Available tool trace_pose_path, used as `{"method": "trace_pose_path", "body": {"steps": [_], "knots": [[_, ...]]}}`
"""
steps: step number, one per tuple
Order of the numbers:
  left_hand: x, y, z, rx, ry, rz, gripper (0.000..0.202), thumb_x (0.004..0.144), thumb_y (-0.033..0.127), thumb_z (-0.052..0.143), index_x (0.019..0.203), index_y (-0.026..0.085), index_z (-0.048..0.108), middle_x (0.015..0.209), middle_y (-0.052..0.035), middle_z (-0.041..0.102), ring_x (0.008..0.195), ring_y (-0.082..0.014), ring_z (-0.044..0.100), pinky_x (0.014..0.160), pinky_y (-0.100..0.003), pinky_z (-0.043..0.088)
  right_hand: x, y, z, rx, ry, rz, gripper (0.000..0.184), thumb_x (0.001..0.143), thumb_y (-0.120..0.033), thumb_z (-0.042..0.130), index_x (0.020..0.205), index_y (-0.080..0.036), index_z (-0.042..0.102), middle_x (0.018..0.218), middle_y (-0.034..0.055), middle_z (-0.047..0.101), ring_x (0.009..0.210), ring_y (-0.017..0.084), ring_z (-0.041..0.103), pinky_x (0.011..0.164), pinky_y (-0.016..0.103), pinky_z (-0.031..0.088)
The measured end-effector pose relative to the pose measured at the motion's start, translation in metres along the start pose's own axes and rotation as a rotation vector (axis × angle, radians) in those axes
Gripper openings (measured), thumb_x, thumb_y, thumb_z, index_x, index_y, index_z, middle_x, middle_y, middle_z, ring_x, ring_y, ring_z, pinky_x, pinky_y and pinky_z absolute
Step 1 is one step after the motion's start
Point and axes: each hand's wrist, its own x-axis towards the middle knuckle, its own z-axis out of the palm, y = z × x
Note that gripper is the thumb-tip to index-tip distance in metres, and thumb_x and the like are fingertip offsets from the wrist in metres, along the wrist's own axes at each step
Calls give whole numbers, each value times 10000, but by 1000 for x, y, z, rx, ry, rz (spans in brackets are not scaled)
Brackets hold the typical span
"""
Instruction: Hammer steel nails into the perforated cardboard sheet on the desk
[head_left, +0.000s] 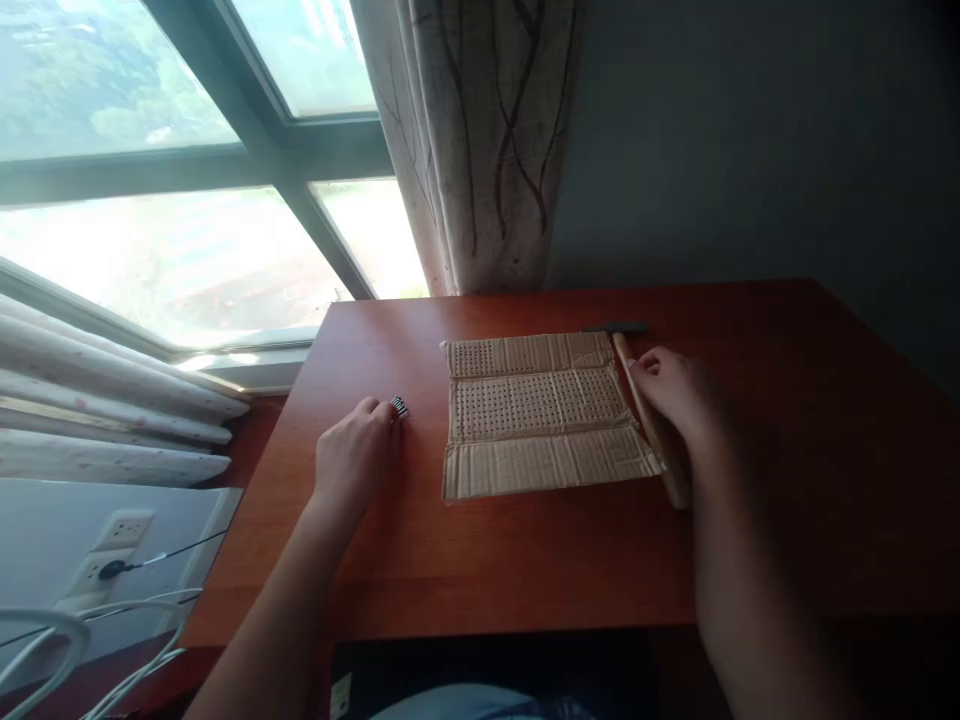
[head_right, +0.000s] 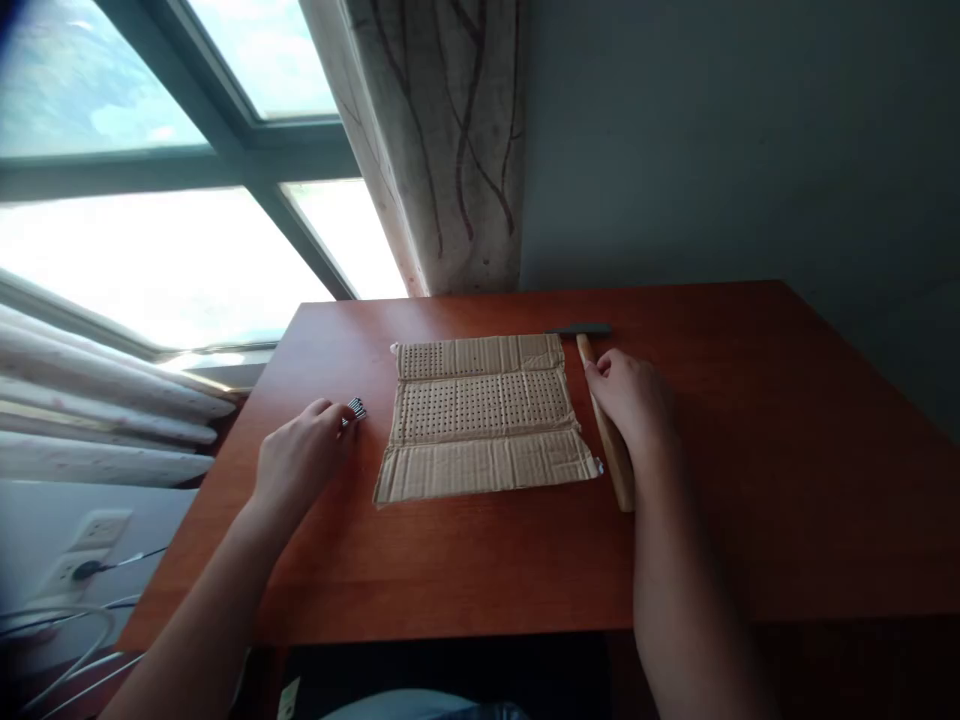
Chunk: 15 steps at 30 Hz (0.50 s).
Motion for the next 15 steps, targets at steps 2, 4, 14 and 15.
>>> {"method": "trace_pose_path", "body": {"steps": [2, 4, 14, 15], "knots": [[-1, 1, -2, -23, 12, 0, 322, 1003, 360, 407, 965, 209, 689, 996, -74, 686, 735, -224, 663, 522, -300, 264, 0, 0, 0, -3, 3, -7, 282, 916, -465, 524, 830, -230, 654, 946, 101, 757, 882, 289, 687, 662, 350, 396], [-3, 2, -5, -78, 43, -8, 287, 983, 379, 449, 959, 220, 686, 995, -57, 687, 718, -207, 654, 529, -296, 280, 1, 0, 0, -6, 6, -8, 282, 916, -465, 526, 828, -230, 655, 947, 101, 758, 885, 287, 688, 666, 348, 396], [-4, 1, -29, -898, 337, -84, 142, 827, 331, 673, 871, 197, 651, 754, 14, 663, 645, -118, 620, 627, -241, 487, 1, 0, 2, -19, 24, -6, 265, 905, -459, 534, 836, -241, 668, 947, 98, 760, 858, 280, 685, 637, 343, 390], [-3, 4, -33, -1016, 348, -88, 158, 812, 327, 698, 883, 193, 653, 781, 8, 685, 677, -124, 649, 652, -242, 517, 1, 0, 3, -26, 27, -7, 264, 906, -458, 535, 846, -240, 669, 950, 99, 759, 861, 279, 685, 639, 342, 391]]}}
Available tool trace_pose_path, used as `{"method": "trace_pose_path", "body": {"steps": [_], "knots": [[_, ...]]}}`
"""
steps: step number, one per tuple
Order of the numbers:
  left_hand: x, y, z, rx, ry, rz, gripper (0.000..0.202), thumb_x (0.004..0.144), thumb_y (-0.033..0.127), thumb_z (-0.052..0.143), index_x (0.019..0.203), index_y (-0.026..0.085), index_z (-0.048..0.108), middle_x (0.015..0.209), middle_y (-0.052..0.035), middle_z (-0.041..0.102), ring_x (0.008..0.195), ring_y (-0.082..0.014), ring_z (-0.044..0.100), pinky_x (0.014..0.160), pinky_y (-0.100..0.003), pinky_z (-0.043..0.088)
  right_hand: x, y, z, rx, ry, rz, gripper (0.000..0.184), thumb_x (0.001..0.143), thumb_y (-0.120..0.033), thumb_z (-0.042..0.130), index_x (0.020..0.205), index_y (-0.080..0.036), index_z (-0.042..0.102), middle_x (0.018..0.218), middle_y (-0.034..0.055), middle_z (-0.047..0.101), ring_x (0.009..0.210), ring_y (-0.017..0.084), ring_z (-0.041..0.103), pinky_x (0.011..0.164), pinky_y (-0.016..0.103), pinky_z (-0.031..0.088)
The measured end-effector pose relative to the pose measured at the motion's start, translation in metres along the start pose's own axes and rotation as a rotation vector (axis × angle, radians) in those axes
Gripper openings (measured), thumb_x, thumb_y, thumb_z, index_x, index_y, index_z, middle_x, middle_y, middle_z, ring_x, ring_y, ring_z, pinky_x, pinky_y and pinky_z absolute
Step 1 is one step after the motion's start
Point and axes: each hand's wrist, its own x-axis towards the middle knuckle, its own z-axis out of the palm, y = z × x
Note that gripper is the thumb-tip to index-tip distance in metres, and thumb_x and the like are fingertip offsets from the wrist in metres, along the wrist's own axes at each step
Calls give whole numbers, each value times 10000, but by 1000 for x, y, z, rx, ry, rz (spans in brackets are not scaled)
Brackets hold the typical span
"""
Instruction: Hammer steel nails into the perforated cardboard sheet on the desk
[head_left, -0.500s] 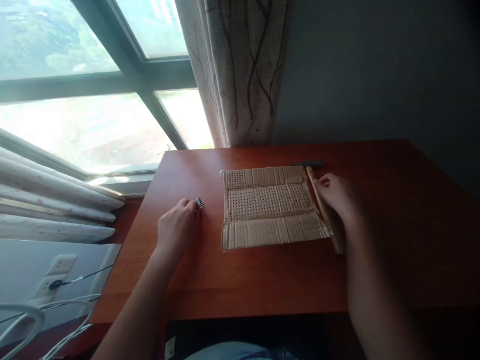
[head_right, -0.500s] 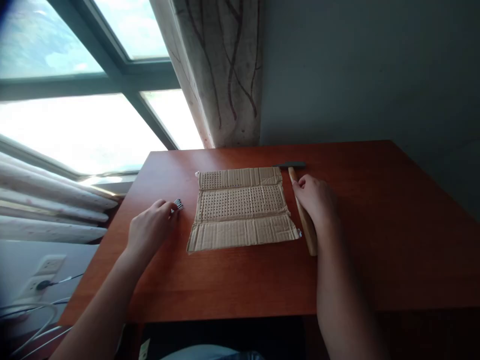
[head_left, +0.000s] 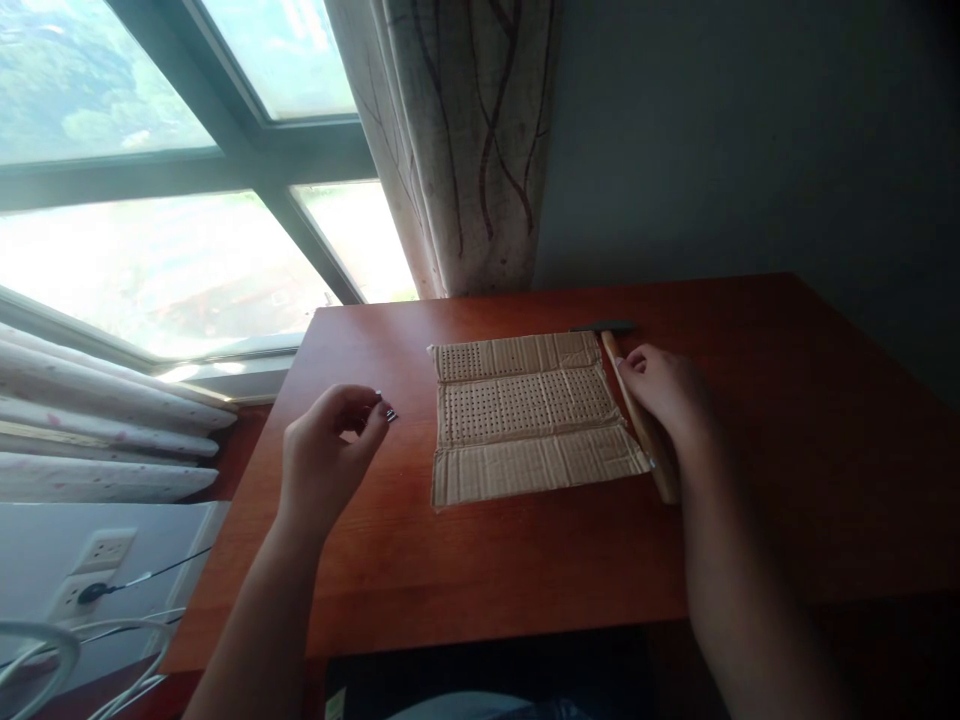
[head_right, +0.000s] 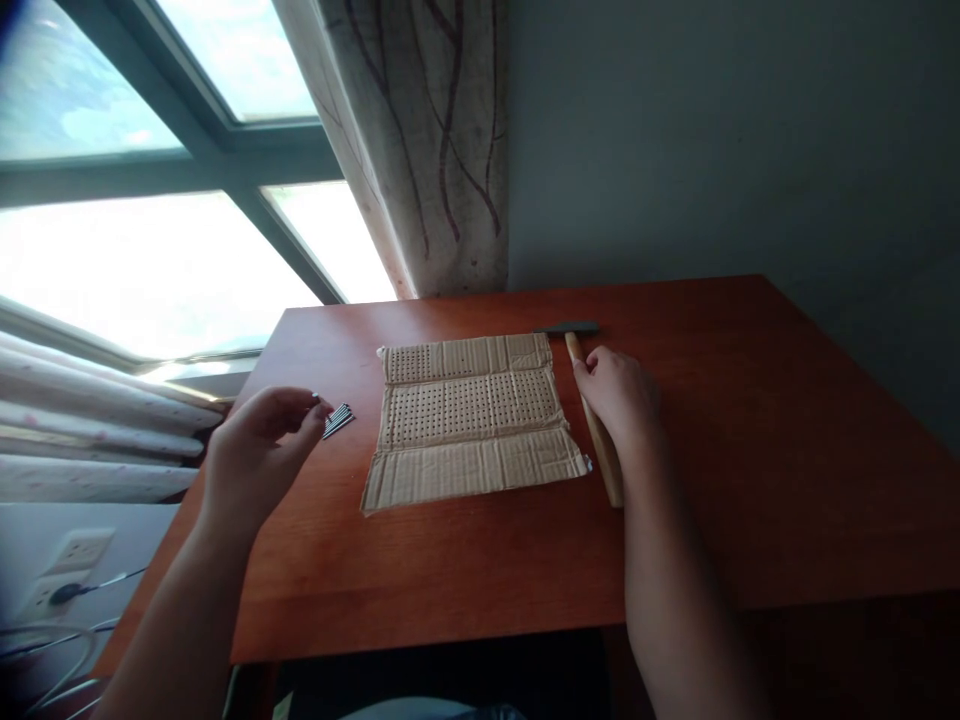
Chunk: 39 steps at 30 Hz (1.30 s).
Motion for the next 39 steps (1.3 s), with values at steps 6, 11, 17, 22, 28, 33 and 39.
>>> {"method": "trace_pose_path", "body": {"steps": [6, 11, 17, 22, 28, 33, 39], "knots": [[13, 48, 20, -419, -75, 28, 230, 794, 308, 764, 976, 177, 711, 902, -40, 751, 799, -156, 720, 762, -293, 614, 2, 2, 7, -35, 21, -36, 251, 908, -449, 535, 889, -234, 662, 969, 104, 750, 887, 276, 682, 641, 338, 394], [39, 77, 57, -477, -336, 162, 162, 818, 305, 738, 898, 164, 732, 850, -53, 758, 797, -168, 725, 743, -294, 611, 3, 1, 8, -57, -13, -39, 267, 923, -449, 504, 900, -226, 651, 1009, 112, 747, 911, 285, 686, 641, 343, 384], [65, 72, 98, -238, -422, 334, 126, 856, 270, 672, 895, 173, 744, 808, -28, 753, 726, -139, 679, 664, -248, 534, 3, -2, 8, -94, -50, -19, 312, 935, -469, 511, 1012, -208, 664, 1037, 120, 742, 931, 286, 691, 641, 337, 384], [66, 69, 100, -192, -384, 376, 97, 866, 225, 646, 900, 190, 730, 817, -13, 755, 720, -138, 678, 667, -252, 508, 2, -3, 8, -110, -63, -12, 318, 941, -463, 513, 1042, -206, 670, 1035, 118, 745, 936, 297, 697, 647, 345, 395], [61, 71, 99, -167, -368, 384, 91, 871, 217, 642, 909, 191, 720, 825, -14, 757, 733, -146, 691, 678, -257, 505, 1, -3, 10, -84, -42, -11, 324, 926, -457, 543, 1063, -196, 678, 1027, 145, 747, 943, 308, 695, 684, 363, 431], [59, 70, 100, -144, -353, 387, 92, 877, 219, 642, 913, 192, 722, 813, -12, 755, 726, -145, 690, 686, -257, 502, 2, -3, 11, -89, -24, -33, 312, 915, -459, 559, 1022, -195, 684, 999, 142, 741, 912, 303, 692, 669, 359, 432], [60, 71, 101, -119, -338, 381, 84, 876, 227, 648, 894, 198, 725, 810, -12, 756, 720, -150, 689, 677, -262, 499, 3, -2, 11, -35, 57, -53, 264, 900, -424, 595, 961, -187, 695, 929, 127, 721, 850, 291, 675, 650, 360, 439]]}}
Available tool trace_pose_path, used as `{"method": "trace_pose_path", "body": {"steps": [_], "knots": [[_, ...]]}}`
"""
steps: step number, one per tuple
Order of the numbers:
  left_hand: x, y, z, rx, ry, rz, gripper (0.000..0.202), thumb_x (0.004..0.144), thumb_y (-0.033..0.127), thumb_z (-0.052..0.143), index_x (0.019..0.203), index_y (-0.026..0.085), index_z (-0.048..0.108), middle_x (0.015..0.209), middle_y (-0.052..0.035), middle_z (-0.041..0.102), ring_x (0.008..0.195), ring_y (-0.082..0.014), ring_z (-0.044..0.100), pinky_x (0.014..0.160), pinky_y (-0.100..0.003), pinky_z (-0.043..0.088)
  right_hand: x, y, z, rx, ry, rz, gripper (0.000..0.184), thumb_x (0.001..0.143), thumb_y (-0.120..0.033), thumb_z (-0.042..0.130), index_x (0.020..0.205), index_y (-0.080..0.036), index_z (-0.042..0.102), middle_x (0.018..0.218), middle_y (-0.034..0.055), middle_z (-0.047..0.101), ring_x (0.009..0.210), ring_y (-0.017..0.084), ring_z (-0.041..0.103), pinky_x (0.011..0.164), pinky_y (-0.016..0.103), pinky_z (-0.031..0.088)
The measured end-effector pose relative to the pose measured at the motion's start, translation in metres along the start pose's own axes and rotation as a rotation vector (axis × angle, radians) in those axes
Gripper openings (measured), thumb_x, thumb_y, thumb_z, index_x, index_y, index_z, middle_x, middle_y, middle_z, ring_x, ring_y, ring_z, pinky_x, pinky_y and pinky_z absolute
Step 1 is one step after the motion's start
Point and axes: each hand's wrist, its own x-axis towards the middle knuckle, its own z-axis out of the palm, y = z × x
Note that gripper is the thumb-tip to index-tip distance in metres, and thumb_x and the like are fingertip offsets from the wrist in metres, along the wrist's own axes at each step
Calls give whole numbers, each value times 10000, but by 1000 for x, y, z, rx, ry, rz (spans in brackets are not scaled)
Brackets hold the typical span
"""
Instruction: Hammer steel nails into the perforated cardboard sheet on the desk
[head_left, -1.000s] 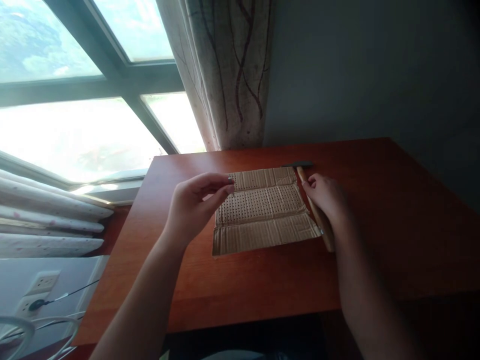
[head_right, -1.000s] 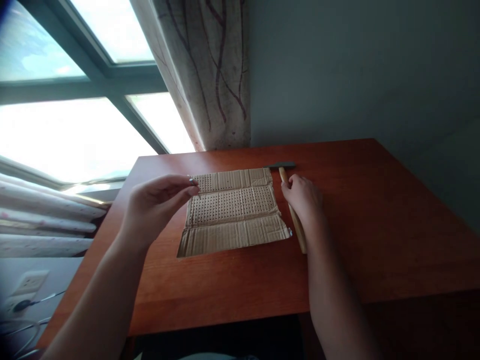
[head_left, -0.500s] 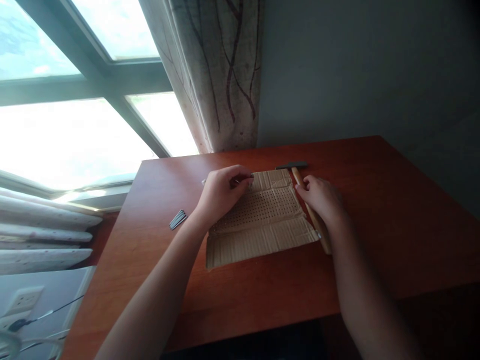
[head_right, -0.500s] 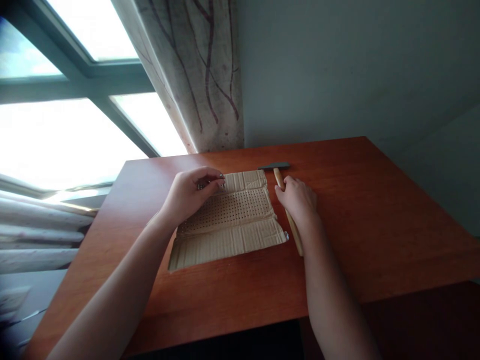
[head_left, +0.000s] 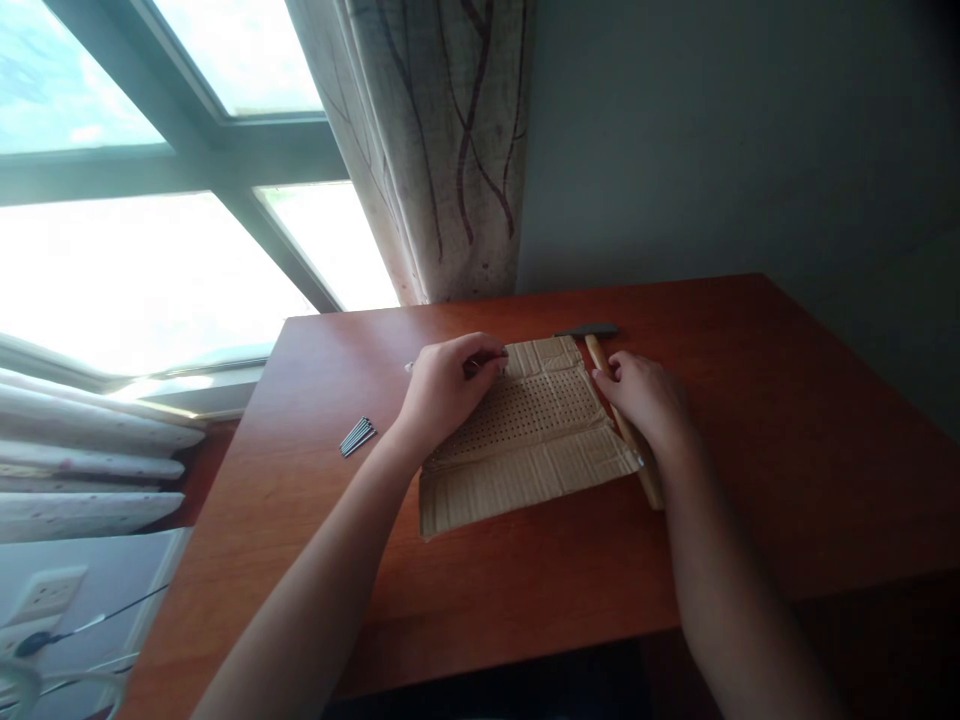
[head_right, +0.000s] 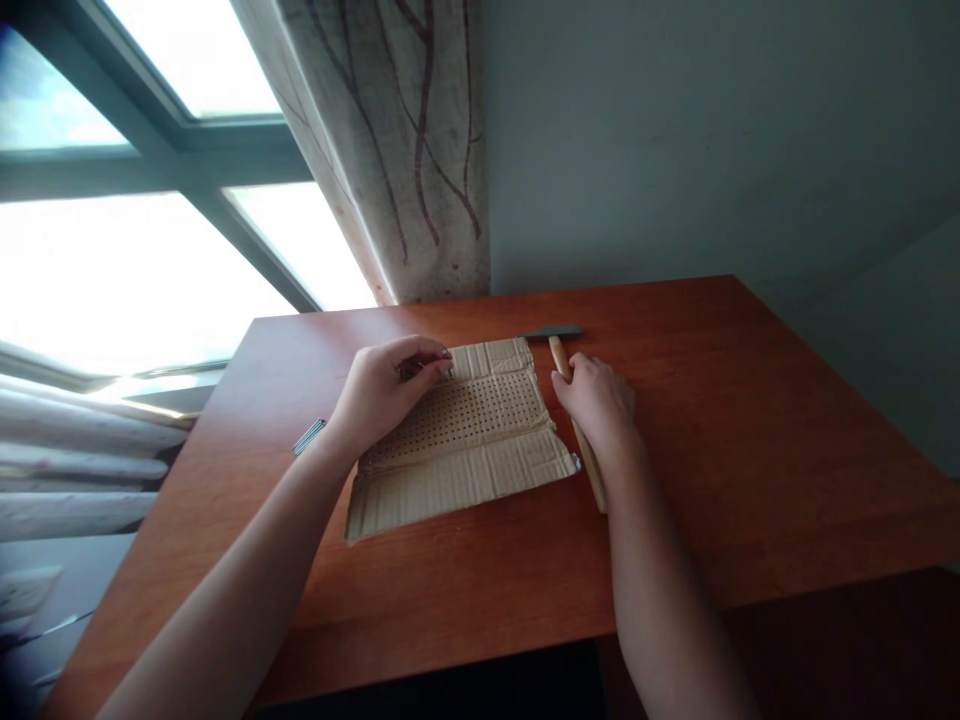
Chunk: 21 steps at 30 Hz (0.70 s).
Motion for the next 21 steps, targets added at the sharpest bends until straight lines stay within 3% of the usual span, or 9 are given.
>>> {"method": "trace_pose_path", "body": {"steps": [2, 4, 7, 10, 12, 15, 18, 21], "knots": [[0, 0, 0, 8, 4, 0, 83, 874, 226, 648, 892, 201, 725, 813, -12, 758, 719, -151, 689, 674, -263, 500, -3, -7, -4, 135, 139, -65, 249, 914, -404, 586, 949, -186, 701, 937, 120, 704, 817, 259, 663, 670, 361, 468], [1, 0, 0, 13, 0, 1, 87, 874, 227, 645, 895, 204, 727, 809, -11, 759, 716, -152, 689, 670, -262, 502, -8, -19, -11, 365, 237, -238, 237, 944, -374, 558, 1008, -200, 705, 967, 98, 695, 815, 221, 656, 717, 356, 505], [1, 0, -1, 23, -4, -5, 94, 872, 219, 643, 903, 207, 731, 816, -12, 765, 716, -154, 694, 668, -261, 507, -19, -40, -21, 550, 177, -594, 211, 950, -334, 582, 1098, -256, 711, 1085, 68, 693, 1017, 233, 640, 908, 406, 517], [1, -2, -2, 18, -16, -10, 108, 867, 191, 640, 914, 208, 735, 849, -13, 775, 739, -156, 705, 692, -265, 517, -28, -52, -26, 504, 152, -727, 206, 929, -324, 632, 1110, -279, 720, 1220, 64, 672, 1200, 275, 569, 1066, 498, 436], [0, -4, -3, -1, -23, -13, 114, 864, 180, 640, 922, 209, 734, 861, -10, 778, 751, -156, 709, 702, -265, 521, -29, -53, -24, 578, 151, -653, 241, 933, -342, 628, 1150, -266, 701, 1264, 80, 646, 1197, 271, 580, 1031, 484, 473], [0, -5, -4, -22, -22, -20, 106, 865, 187, 649, 925, 209, 733, 855, -4, 774, 749, -152, 705, 698, -263, 521, -27, -49, -17, 766, 155, -396, 337, 921, -415, 629, 1209, -242, 656, 1252, 108, 623, 1018, 237, 645, 803, 392, 564], [2, -6, -7, -50, -15, -30, 85, 869, 220, 659, 907, 204, 733, 846, -7, 769, 749, -153, 698, 681, -266, 519, -24, -44, -10, 905, 34, -213, 430, 903, -467, 639, 1263, -234, 600, 1049, 79, 681, 837, 205, 657, 740, 369, 544], [1, -8, -11, -95, 22, -44, 88, 867, 253, 672, 895, 195, 731, 842, -19, 767, 752, -158, 698, 678, -274, 534, -22, -43, -7, 993, -113, -161, 463, 893, -470, 648, 1280, -230, 564, 831, 20, 670, 720, 186, 628, 691, 348, 506]]}}
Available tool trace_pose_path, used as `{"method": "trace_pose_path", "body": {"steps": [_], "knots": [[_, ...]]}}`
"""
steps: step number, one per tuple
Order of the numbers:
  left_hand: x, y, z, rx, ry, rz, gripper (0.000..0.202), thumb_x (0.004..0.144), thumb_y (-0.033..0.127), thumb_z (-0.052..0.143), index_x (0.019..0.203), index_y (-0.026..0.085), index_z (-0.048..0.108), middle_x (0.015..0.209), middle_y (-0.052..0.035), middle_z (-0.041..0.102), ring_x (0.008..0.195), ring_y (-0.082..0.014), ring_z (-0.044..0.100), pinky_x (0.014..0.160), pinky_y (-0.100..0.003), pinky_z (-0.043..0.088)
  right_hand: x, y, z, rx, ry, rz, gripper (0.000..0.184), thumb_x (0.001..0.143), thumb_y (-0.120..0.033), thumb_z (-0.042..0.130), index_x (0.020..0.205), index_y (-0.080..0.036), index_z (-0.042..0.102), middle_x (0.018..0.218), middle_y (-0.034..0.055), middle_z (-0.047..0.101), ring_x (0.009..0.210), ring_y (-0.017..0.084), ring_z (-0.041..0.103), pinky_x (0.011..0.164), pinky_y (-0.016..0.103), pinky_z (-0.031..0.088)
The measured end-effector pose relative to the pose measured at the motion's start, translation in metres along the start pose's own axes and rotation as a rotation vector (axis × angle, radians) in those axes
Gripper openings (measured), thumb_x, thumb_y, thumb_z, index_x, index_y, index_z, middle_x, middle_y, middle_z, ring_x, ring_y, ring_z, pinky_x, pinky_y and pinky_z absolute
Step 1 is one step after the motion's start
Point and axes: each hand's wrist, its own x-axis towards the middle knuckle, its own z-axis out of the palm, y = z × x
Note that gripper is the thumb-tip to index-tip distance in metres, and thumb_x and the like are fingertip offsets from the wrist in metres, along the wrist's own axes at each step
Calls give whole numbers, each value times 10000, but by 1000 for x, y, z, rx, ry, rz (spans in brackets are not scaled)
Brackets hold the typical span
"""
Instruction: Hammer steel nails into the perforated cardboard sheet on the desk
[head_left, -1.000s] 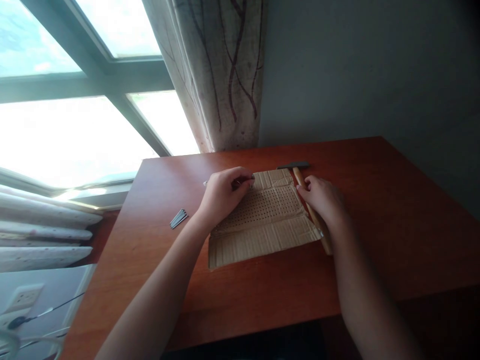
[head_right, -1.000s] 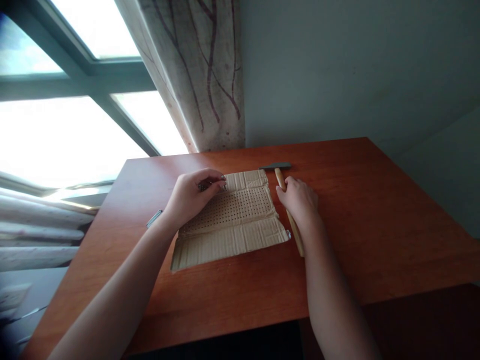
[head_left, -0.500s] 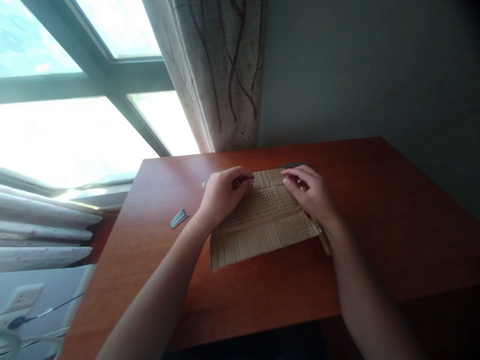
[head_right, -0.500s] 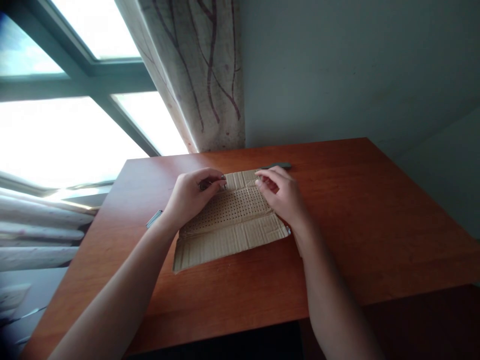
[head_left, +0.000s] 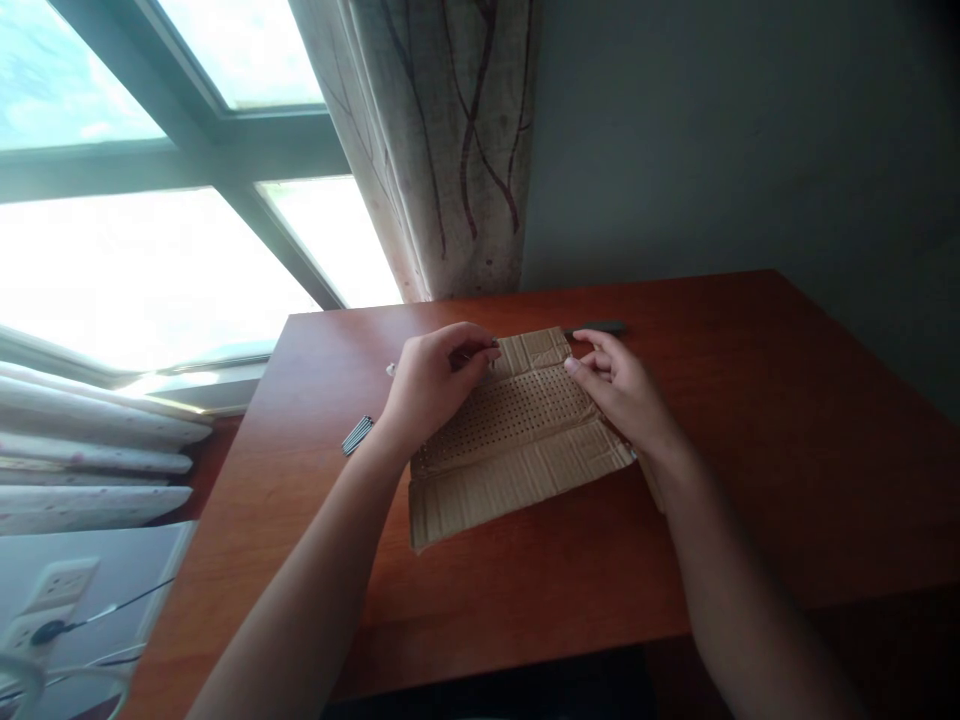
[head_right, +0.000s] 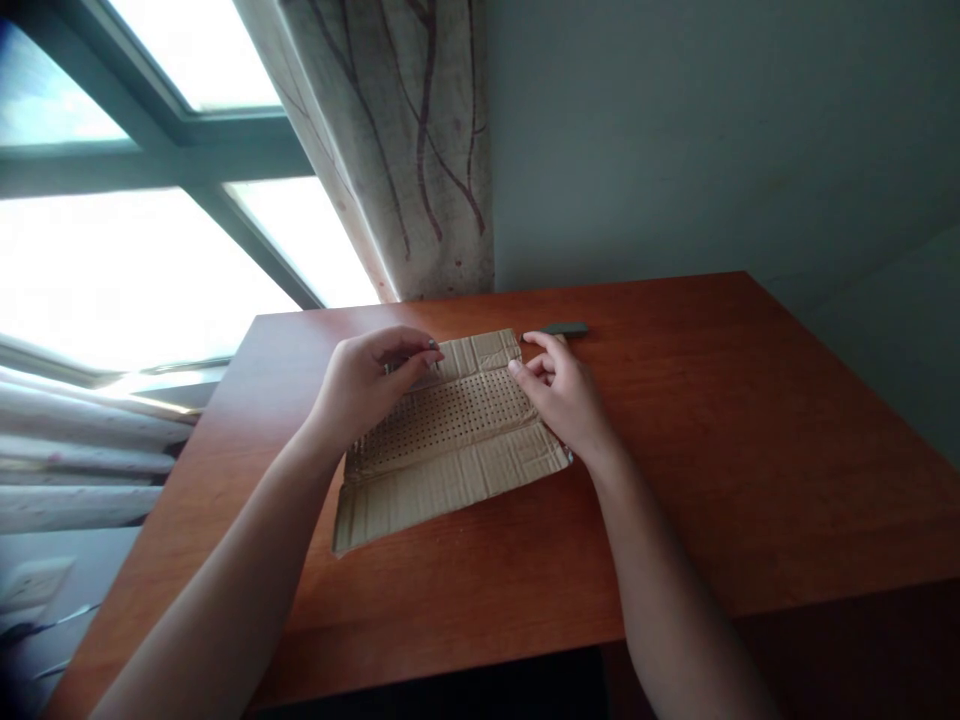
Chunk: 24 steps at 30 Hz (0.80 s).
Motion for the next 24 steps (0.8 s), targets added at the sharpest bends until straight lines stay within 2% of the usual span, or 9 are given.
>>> {"method": "trace_pose_path", "body": {"steps": [3, 9, 15, 24], "knots": [[-3, -4, -4, -44, 27, -15, 99, 861, 274, 684, 898, 194, 729, 852, -30, 768, 770, -166, 709, 693, -281, 558, 0, 0, 0, 33, -8, 32, 460, 875, -460, 663, 1260, -227, 568, 751, -10, 628, 646, 166, 574, 618, 320, 456], [-12, -12, -6, -111, 55, -53, 129, 854, 304, 705, 924, 198, 729, 888, -44, 778, 809, -178, 731, 721, -290, 587, 0, -2, -1, 25, -30, 49, 430, 853, -447, 677, 1215, -231, 592, 717, -30, 586, 611, 149, 525, 586, 304, 419], [-11, -7, -6, -59, 30, -49, 115, 863, 286, 693, 914, 193, 739, 898, -46, 784, 812, -177, 735, 748, -295, 589, -1, -1, 0, 1, -46, 64, 486, 839, -474, 685, 1236, -213, 586, 697, -33, 573, 600, 150, 516, 575, 299, 412], [-11, -7, -3, -38, -18, -39, 104, 883, 264, 671, 913, 195, 743, 897, -33, 788, 817, -171, 737, 749, -285, 567, 0, 1, 0, -25, -52, 58, 439, 845, -451, 682, 1210, -222, 597, 684, -47, 547, 574, 130, 469, 559, 288, 370]]}}
